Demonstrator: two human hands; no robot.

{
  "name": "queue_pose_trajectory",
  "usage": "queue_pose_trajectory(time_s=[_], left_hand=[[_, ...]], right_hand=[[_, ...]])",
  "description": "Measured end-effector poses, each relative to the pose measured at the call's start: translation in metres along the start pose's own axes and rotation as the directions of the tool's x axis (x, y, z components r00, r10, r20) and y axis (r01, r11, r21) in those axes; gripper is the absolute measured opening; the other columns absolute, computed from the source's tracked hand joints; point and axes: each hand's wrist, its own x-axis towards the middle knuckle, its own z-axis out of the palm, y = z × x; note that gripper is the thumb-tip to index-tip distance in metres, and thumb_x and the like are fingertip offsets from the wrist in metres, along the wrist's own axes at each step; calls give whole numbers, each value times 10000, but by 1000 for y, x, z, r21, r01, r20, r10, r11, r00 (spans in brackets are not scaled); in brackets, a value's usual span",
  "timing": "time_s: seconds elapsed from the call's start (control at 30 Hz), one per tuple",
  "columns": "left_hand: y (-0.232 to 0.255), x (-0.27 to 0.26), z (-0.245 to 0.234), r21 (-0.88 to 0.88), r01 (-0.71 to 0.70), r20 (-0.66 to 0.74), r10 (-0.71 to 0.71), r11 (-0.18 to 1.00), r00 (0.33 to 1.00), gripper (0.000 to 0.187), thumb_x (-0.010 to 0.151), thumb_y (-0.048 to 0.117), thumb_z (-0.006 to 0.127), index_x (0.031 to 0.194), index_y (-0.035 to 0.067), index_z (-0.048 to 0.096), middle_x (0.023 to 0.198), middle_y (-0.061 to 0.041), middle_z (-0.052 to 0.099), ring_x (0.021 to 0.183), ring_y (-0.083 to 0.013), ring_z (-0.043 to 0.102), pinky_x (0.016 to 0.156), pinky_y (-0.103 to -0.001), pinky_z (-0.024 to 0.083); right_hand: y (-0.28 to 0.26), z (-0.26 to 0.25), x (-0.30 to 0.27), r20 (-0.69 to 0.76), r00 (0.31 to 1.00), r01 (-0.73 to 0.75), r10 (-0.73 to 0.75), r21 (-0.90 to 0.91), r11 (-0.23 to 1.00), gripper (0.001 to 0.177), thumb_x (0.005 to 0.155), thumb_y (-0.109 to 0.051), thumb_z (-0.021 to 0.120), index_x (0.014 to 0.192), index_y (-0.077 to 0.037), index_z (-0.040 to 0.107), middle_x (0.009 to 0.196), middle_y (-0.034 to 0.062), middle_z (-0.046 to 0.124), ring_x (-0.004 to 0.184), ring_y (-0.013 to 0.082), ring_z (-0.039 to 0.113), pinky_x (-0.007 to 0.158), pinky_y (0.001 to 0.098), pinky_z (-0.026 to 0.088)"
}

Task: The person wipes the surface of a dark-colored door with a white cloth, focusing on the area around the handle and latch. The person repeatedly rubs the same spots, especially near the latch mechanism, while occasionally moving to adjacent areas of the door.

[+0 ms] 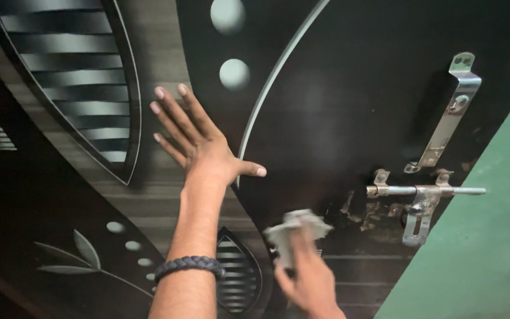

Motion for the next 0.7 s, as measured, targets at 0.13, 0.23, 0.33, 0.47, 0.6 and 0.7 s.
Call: queue_pose_trajectory(time_s=[0.13,0.23,0.33,0.47,0.6,0.7], left_hand=[[1,-1,0,12,-44,-44,45,999,998,1876,323,577,1047,1496,65,-325,1570,-292,-369,1480,-461,-329,1199,-735,-74],[-1,-3,0,10,-26,-32,26,1000,999,1874,324,564,1049,1496,66,-326,1571,-292,-369,1484,-458,-327,1206,-724,-75],[2,1,-2,13,-11,-14,11,1000,1000,1873,321,548,1051,1495,70,-328,1573,-288,-369,1487,-457,-324,1212,-715,-78],[0,-2,-1,-9,-23,-50,23,1000,998,1873,313,545,1051,1497,79,-324,1583,-281,-358,1494,-455,-313,1212,-715,-68],[0,-2,0,18,-36,-44,37,999,998,1891,303,586,1050,1491,66,-326,1571,-299,-359,1484,-469,-318,1197,-729,-71],[-1,0,0,3,-17,-14,17,1000,1000,1875,312,552,1046,1493,69,-328,1575,-292,-364,1487,-464,-320,1201,-726,-74]], right_hand=[[-7,-15,13,292,956,45,1,-152,987,729,776,-292,739,1437,-100,498,1654,-26,370,1035,270,704,794,383,596],[-12,-15,12,108,989,115,-104,-102,988,727,745,-273,757,1395,-54,516,1610,5,394,1013,303,695,760,393,594],[-9,-12,14,364,931,92,-29,-157,983,749,773,-277,758,1460,-124,503,1645,-27,377,944,280,684,753,400,589],[0,-3,9,139,983,129,-122,-42,991,761,731,-239,774,1433,-119,504,1572,64,412,1057,315,675,784,400,594],[7,-8,11,136,977,181,-166,-105,978,784,714,-239,780,1432,-131,482,1592,48,403,1051,283,685,833,391,593],[-7,-5,9,43,999,29,-25,-92,995,827,662,-184,785,1420,-84,469,1604,99,342,1121,346,645,819,412,577]])
